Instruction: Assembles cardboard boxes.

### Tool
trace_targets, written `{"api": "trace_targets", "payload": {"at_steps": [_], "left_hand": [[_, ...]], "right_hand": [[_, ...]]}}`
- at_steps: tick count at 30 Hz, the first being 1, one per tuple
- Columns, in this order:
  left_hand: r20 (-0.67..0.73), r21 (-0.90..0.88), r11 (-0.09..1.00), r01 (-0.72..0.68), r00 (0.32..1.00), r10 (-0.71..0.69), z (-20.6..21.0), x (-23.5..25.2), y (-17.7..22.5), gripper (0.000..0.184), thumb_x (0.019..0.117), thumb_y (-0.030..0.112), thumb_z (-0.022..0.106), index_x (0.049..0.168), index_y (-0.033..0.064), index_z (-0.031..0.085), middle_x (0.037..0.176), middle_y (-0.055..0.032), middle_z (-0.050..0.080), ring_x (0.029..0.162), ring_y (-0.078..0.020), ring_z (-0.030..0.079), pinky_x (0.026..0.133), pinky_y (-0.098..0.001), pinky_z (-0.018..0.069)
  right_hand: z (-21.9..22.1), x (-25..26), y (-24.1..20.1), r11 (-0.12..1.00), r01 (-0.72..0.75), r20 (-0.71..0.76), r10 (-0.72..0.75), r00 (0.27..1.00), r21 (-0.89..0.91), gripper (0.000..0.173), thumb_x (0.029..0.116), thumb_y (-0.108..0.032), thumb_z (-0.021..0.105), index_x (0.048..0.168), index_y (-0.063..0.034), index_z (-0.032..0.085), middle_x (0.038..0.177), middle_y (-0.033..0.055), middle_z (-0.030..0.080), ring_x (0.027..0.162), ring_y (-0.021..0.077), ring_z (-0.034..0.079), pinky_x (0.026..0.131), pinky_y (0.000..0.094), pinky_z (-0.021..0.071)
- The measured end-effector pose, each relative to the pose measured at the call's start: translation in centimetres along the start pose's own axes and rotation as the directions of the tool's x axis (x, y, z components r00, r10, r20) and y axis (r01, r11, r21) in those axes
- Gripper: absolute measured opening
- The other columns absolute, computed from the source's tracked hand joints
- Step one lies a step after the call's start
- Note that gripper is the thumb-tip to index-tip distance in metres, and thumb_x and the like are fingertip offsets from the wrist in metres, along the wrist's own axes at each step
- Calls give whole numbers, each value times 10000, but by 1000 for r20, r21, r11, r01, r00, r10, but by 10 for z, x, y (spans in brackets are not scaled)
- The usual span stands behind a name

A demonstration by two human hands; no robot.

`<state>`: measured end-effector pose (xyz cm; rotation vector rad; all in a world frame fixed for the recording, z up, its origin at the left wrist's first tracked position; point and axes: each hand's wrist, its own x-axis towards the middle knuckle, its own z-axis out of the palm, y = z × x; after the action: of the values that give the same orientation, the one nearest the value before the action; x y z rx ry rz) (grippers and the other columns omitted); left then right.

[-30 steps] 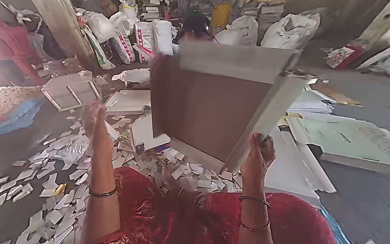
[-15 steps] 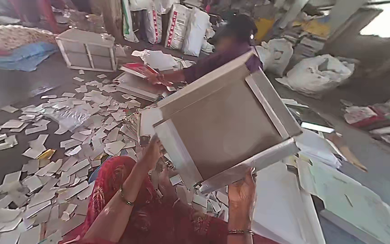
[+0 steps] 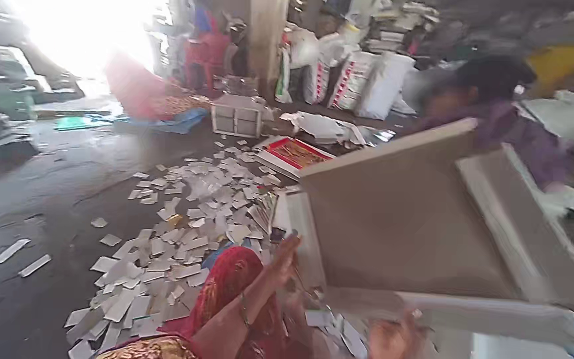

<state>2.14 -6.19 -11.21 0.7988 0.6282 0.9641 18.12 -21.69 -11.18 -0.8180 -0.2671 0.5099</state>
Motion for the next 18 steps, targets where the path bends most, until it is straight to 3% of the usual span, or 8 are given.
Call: {"api": "trace_targets", "payload": {"at_steps": [2, 7, 10, 13, 14, 16, 18], "left_hand": [[-79, 49, 999, 19, 997, -15, 0, 4, -4, 486, 1103, 328, 428, 1481, 23, 412, 1277, -177, 624, 1102, -229, 650, 939, -442, 559], [-143, 33, 996, 77, 987, -72, -1, 13, -2, 541, 1113, 407, 358, 1526, 59, 383, 1372, -183, 594, 1211, -260, 623, 1003, -468, 541], [-119, -20, 998, 55, 991, -57, 0, 11, 8, 524, 1106, 437, 349, 1462, 66, 450, 1255, -160, 651, 1119, -246, 664, 943, -457, 570], [-29, -85, 995, 52, 998, -54, 1, 6, 10, 501, 1099, 466, 334, 1387, 94, 506, 1155, -113, 688, 1053, -214, 685, 899, -425, 588], [7, -116, 992, 46, 999, -46, 0, 4, 12, 482, 1100, 467, 328, 1358, 111, 524, 1124, -91, 702, 1037, -194, 694, 893, -406, 594], [94, -154, 988, 29, 995, -15, -7, 2, 19, 464, 1104, 452, 313, 1353, 128, 534, 1138, -68, 712, 1067, -173, 693, 927, -388, 587], [152, -151, 988, 38, 988, -15, -14, 0, 25, 454, 1106, 431, 322, 1361, 116, 528, 1160, -72, 709, 1091, -175, 685, 948, -386, 575]], "right_hand": [[4, -3, 1, 999, 38, -136, -34, 990, 26, 342, 1079, -117, 426, 1408, -179, 356, 1146, -70, 612, 1020, 15, 650, 878, 245, 578], [12, -7, -10, 999, -42, -101, 45, 994, 34, 432, 1067, -88, 459, 1479, -143, 343, 1262, 41, 614, 1107, 139, 657, 940, 375, 583], [9, -5, -11, 996, -89, -92, 91, 992, 16, 407, 1059, -67, 465, 1443, -161, 369, 1212, 35, 631, 1044, 139, 676, 876, 368, 602], [-4, -2, -15, 992, -117, -38, 119, 992, 37, 399, 1069, -60, 438, 1450, -149, 356, 1205, 57, 626, 1040, 152, 668, 885, 378, 593], [-8, -2, -18, 991, -131, -16, 131, 991, 37, 371, 1083, -98, 425, 1444, -147, 357, 1193, 52, 630, 1038, 146, 668, 892, 372, 590], [-10, -1, -27, 991, -136, -49, 137, 989, 16, 255, 1098, -245, 424, 1334, -154, 454, 1076, 16, 690, 947, 121, 710, 802, 345, 625], [-13, -1, -44, 995, -101, -131, 100, 986, 0, 308, 1083, -430, 412, 1245, -206, 547, 1034, -36, 720, 937, 87, 717, 761, 341, 635]]}}
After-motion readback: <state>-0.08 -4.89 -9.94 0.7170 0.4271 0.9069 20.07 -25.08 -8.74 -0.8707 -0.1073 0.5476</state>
